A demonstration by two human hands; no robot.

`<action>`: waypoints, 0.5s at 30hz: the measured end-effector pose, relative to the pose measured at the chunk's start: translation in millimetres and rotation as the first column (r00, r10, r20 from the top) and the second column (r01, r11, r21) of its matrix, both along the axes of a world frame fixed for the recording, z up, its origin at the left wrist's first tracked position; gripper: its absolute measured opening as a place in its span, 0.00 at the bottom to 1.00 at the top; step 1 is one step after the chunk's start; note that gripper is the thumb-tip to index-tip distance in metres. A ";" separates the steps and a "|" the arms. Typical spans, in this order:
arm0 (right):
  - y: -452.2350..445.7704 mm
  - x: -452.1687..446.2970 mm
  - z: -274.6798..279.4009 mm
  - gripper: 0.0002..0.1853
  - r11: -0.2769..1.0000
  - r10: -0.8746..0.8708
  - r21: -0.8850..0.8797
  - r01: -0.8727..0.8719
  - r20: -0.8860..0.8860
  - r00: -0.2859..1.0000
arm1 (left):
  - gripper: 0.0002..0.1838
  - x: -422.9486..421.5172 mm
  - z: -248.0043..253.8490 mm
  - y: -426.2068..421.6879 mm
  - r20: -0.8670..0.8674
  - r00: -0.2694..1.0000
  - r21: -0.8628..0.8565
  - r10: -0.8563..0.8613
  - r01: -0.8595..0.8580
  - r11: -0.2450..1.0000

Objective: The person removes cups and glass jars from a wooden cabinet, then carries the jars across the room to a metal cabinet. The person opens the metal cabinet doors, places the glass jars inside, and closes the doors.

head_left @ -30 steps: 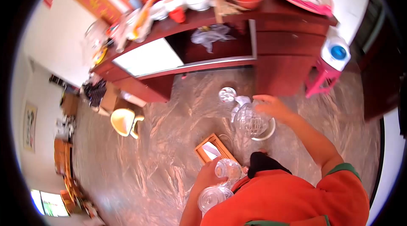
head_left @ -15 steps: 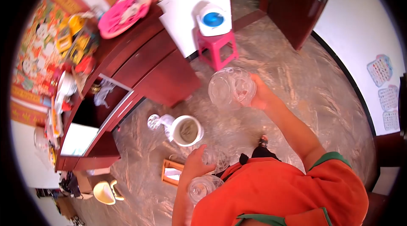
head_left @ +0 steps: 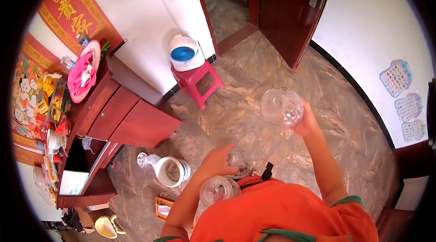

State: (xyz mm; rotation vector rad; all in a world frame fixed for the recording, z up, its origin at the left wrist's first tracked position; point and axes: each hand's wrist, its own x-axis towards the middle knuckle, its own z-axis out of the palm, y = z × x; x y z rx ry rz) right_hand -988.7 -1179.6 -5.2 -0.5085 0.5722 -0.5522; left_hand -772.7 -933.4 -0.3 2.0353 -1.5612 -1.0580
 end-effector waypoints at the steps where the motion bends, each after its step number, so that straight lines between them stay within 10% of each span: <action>1: -15.9 -0.3 -6.3 0.25 1.000 -0.027 0.005 0.027 0.008 1.000 | 0.42 4.5 -4.7 -23.4 -0.013 0.999 -0.021 -0.048 0.048 0.999; 15: -284.6 6.6 -50.8 0.28 0.928 -0.372 -0.070 0.365 -0.215 0.903 | 0.42 138.3 -32.2 -392.4 -0.002 0.936 -0.039 -0.353 0.352 0.935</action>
